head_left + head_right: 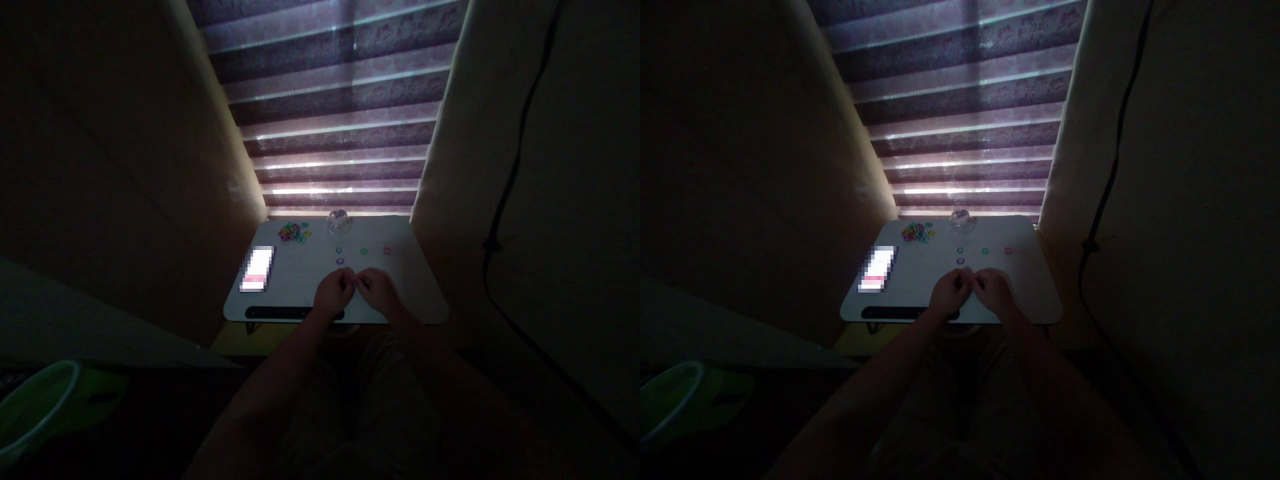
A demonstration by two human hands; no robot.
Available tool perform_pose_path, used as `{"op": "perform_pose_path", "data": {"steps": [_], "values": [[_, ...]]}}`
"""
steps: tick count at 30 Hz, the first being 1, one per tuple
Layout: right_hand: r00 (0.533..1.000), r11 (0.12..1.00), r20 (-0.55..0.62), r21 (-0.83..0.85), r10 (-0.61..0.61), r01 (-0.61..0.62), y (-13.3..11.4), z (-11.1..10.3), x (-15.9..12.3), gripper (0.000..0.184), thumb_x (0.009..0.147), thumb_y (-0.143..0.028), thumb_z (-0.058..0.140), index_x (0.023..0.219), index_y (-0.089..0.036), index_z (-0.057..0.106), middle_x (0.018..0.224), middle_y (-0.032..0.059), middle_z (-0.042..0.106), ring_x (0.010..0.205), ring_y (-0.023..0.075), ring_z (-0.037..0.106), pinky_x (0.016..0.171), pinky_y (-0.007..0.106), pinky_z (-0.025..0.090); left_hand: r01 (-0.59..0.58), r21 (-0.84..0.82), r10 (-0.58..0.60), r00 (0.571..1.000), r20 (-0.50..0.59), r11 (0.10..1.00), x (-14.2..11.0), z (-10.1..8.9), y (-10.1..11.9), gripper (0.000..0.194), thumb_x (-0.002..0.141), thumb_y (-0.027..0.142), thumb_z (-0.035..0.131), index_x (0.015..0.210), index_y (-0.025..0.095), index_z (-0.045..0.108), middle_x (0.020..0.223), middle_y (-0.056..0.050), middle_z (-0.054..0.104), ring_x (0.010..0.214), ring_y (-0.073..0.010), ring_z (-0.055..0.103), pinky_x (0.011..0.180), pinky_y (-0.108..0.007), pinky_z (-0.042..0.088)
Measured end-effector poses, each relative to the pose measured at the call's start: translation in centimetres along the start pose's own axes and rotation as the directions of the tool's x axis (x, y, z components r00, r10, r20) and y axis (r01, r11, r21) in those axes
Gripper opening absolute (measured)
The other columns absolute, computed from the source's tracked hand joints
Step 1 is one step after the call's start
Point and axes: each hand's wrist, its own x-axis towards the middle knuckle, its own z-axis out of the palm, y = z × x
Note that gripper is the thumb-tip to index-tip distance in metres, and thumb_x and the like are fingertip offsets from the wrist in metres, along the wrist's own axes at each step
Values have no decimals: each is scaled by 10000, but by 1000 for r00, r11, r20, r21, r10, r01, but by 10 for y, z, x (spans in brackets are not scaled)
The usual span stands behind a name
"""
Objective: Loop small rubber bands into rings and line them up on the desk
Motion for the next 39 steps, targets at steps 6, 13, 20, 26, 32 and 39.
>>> {"op": "perform_pose_path", "data": {"steps": [6,13,20,26,32,39], "values": [[1000,1000,-18,6,1,-1,-3,-1,0,88,776,-229,566,729,-199,633,674,16,607,626,142,523,607,258,385,13,-20,-12,999,44,1000,0,-3,1,217,880,393,515,843,191,587,789,-14,631,717,-139,547,658,-249,404],[1000,1000,-11,14,-5,5,-4,-2,0,64,764,-208,569,727,-194,620,664,12,583,618,139,512,600,255,375,-24,-39,25,999,43,999,0,-3,-2,239,890,415,498,837,197,580,770,-3,618,695,-134,533,635,-243,385],[1000,1000,-28,4,-5,5,-1,0,-1,61,766,-230,578,720,-195,599,653,2,558,612,134,493,589,249,363,7,4,-7,999,43,1000,0,-2,-1,276,878,457,511,826,194,580,726,2,606,635,-129,500,595,-241,345],[1000,1000,-15,16,26,-26,-4,-2,0,64,763,-221,574,712,-191,597,643,5,560,596,131,491,576,247,354,-30,-59,32,999,42,998,-1,-1,-3,258,887,438,505,849,196,587,735,7,614,642,-122,516,589,-233,345],[1000,1000,-15,1,3,-3,-3,-1,-1,65,760,-217,568,708,-189,595,648,7,562,612,134,492,593,249,357,-27,-33,28,999,27,999,-1,0,-4,274,886,449,507,841,191,587,731,3,613,638,-123,517,585,-233,343],[1000,1000,-16,-4,-1,1,-4,-1,-1,70,757,-205,570,690,-188,586,645,4,551,605,130,480,590,248,347,-28,-29,29,999,39,999,-1,1,-4,252,884,422,509,830,188,587,732,4,613,644,-120,517,596,-234,348]]}}
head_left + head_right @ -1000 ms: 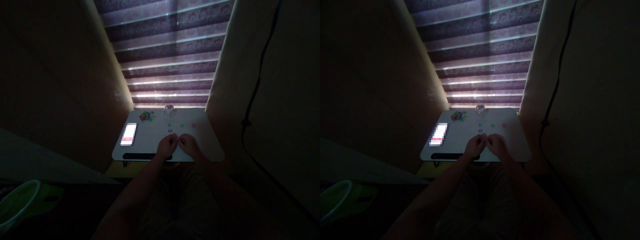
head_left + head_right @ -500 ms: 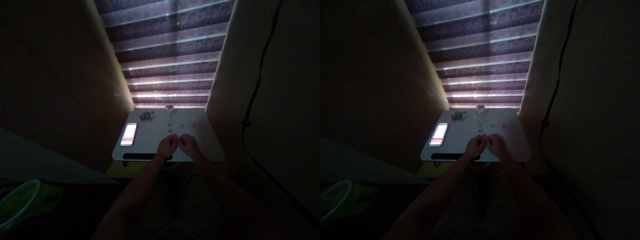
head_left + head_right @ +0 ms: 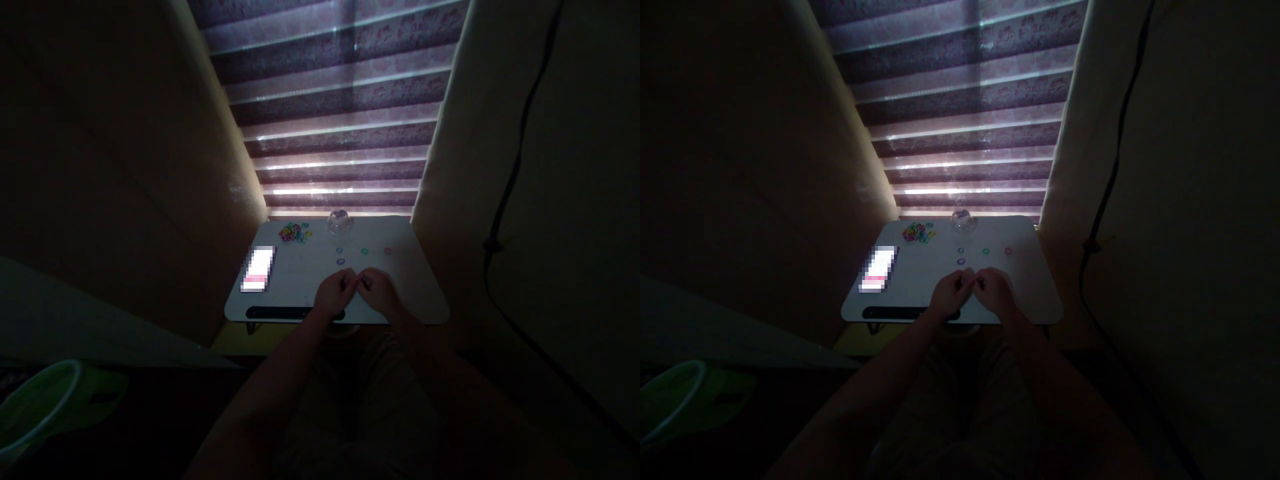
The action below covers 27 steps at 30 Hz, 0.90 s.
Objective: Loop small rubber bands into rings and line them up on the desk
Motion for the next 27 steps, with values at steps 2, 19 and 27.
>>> {"op": "perform_pose_path", "data": {"steps": [2,19,27], "values": [[1000,1000,4,12,11,-11,0,0,0,59,753,-201,572,700,-187,592,645,1,552,591,124,474,580,244,342,0,10,0,1000,-7,1000,0,0,0,251,879,419,517,819,185,588,729,1,611,640,-121,511,591,-237,341],[1000,1000,8,1,24,-24,3,2,-1,53,753,-211,583,705,-191,597,644,0,551,600,129,476,579,247,336,-15,9,15,1000,0,1000,-1,-2,3,223,861,390,543,808,181,599,705,9,606,614,-113,492,572,-231,326],[1000,1000,8,3,20,-20,2,2,-1,52,758,-208,580,713,-193,602,659,8,569,619,136,498,595,251,357,1,18,-1,1000,21,1000,0,-4,5,189,844,357,544,813,181,606,719,5,612,631,-116,499,586,-235,337]]}}
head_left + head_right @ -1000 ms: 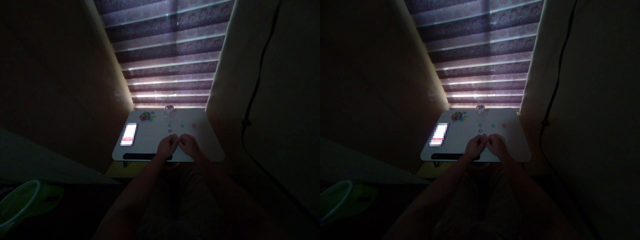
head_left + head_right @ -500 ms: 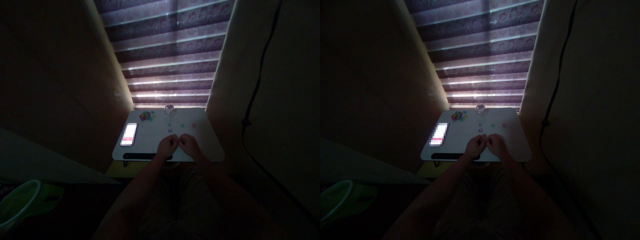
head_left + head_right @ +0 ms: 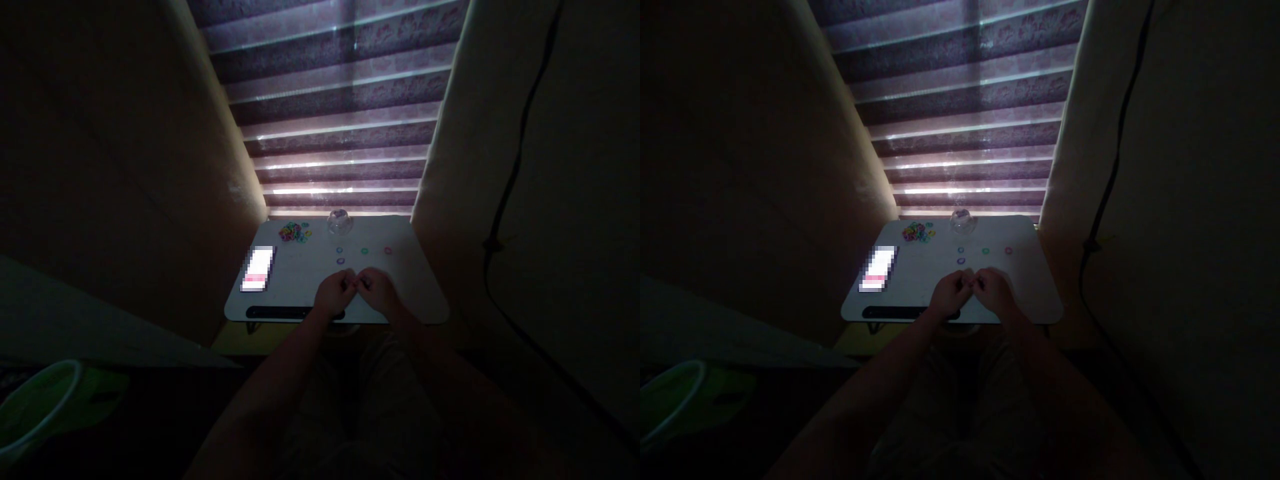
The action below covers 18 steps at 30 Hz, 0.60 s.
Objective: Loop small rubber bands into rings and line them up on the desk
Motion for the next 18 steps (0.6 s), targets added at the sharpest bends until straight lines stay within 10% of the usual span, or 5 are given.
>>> {"op": "perform_pose_path", "data": {"steps": [18], "values": [[1000,1000,1,7,5,-5,-2,-2,0,51,751,-215,585,716,-192,613,654,5,573,604,131,500,589,250,359,5,8,-5,1000,0,1000,0,2,-1,159,831,337,564,821,184,608,724,9,620,624,-115,506,579,-234,341]]}}
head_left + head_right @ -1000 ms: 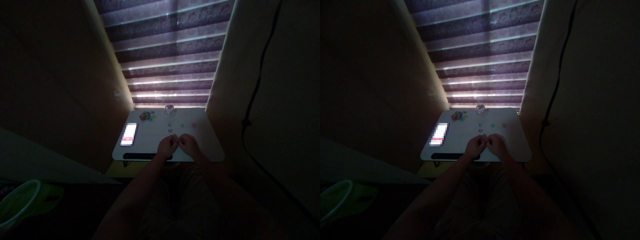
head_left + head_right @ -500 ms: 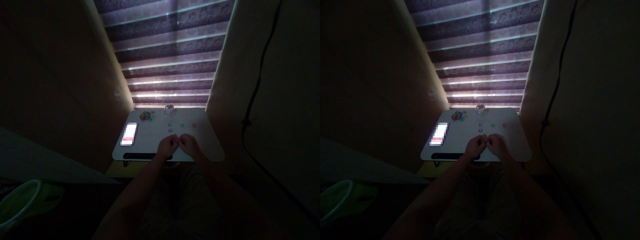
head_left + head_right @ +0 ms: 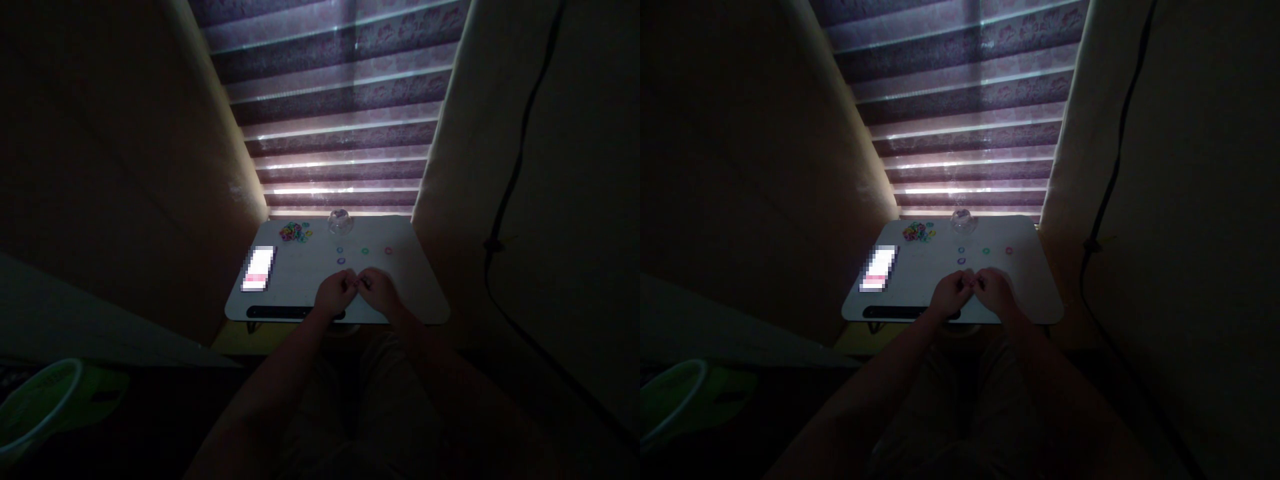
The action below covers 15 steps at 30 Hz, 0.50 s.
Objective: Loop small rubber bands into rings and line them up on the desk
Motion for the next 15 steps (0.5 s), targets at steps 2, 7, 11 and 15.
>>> {"op": "perform_pose_path", "data": {"steps": [2,7,11,15], "values": [[1000,1000,4,-8,-1,1,0,0,0,53,749,-209,580,710,-192,611,657,8,577,614,134,506,597,252,362,2,1,-2,1000,-9,1000,0,0,0,157,830,332,565,813,182,608,713,10,615,618,-114,502,577,-233,340],[1000,1000,4,-19,-15,15,2,1,0,65,760,-213,575,708,-191,606,662,9,575,625,135,504,599,250,355,-23,16,23,999,-26,1000,0,2,-1,167,833,332,556,790,178,602,700,7,602,621,-116,494,586,-237,338],[1000,1000,0,-16,-8,8,2,1,0,64,758,-215,582,704,-190,607,646,1,562,604,129,493,582,245,346,-23,21,23,1000,-17,1000,0,2,-2,193,841,361,550,797,179,599,697,7,596,619,-117,494,575,-239,329],[1000,1000,13,-11,0,0,1,1,0,52,754,-211,586,712,-192,610,657,0,571,599,127,495,581,247,350,-11,13,11,1000,-7,1000,0,-1,1,177,837,352,556,808,183,603,718,5,612,630,-118,510,579,-239,334]]}}
